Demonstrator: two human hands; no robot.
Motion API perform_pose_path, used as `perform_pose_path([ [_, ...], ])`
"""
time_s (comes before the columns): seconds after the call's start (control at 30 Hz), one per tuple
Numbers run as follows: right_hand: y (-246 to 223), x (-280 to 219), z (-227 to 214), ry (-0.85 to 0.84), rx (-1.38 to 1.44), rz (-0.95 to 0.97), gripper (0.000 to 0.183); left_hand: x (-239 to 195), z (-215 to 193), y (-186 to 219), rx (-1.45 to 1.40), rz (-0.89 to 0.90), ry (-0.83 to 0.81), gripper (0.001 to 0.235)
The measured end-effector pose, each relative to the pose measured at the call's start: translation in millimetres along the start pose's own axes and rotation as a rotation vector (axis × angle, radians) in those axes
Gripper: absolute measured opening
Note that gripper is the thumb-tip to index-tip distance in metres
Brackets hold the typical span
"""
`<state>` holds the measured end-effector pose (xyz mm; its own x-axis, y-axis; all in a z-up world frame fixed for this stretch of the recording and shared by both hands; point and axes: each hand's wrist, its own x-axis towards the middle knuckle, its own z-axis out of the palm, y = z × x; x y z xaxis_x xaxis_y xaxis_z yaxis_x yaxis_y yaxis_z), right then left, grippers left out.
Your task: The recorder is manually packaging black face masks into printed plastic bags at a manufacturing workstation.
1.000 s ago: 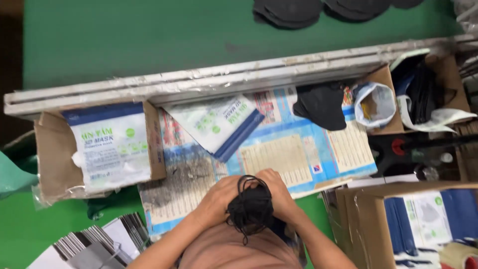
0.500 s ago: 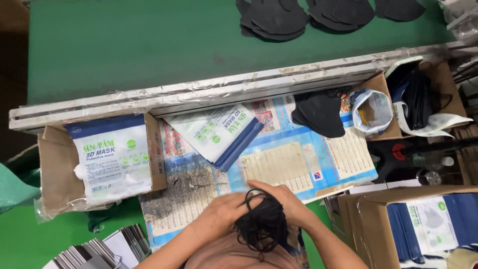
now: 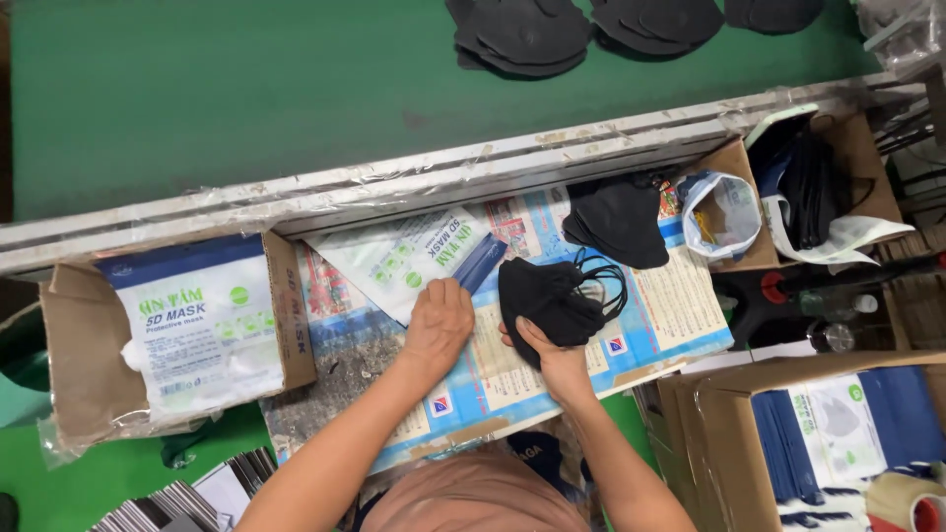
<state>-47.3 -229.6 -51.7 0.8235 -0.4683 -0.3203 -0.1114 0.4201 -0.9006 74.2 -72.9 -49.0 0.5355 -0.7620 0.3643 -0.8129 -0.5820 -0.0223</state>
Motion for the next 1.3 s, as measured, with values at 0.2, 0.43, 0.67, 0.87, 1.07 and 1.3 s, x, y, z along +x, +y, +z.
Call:
perform_pose_path([
  [0.2, 11, -4, -5, -0.004, -0.061, -0.051, 0.028, 3, 17, 11, 0.127, -0.096, -0.029, 0.019],
  [0.43, 14, -7, -15, -0.023, -0.14, -0.108, 0.025, 5, -8, 8, -0.256, -0.191, 0.091, 0.027],
  [0.67, 3, -15, -4, -0.102, 0.123, 0.016, 0.028, -20, -14, 16, -0.382, -0.174, 0.07, 0.031],
  [0.87, -32, -32, 15, -0.045, 0.176, 0.067, 0.037, -20, -17, 17, -0.444, -0.23, 0.239, 0.022],
  [1.07, -18, -28, 19, -0.076, 0.277, 0.066, 0.032, -10, -56, 45, -0.607, -0.251, 0.313, 0.015],
  [1.3, 31, -43, -15, -0.018, 0.161, 0.029, 0.028, -2, -88, 44, -0.895, -0.394, 0.508, 0.01],
])
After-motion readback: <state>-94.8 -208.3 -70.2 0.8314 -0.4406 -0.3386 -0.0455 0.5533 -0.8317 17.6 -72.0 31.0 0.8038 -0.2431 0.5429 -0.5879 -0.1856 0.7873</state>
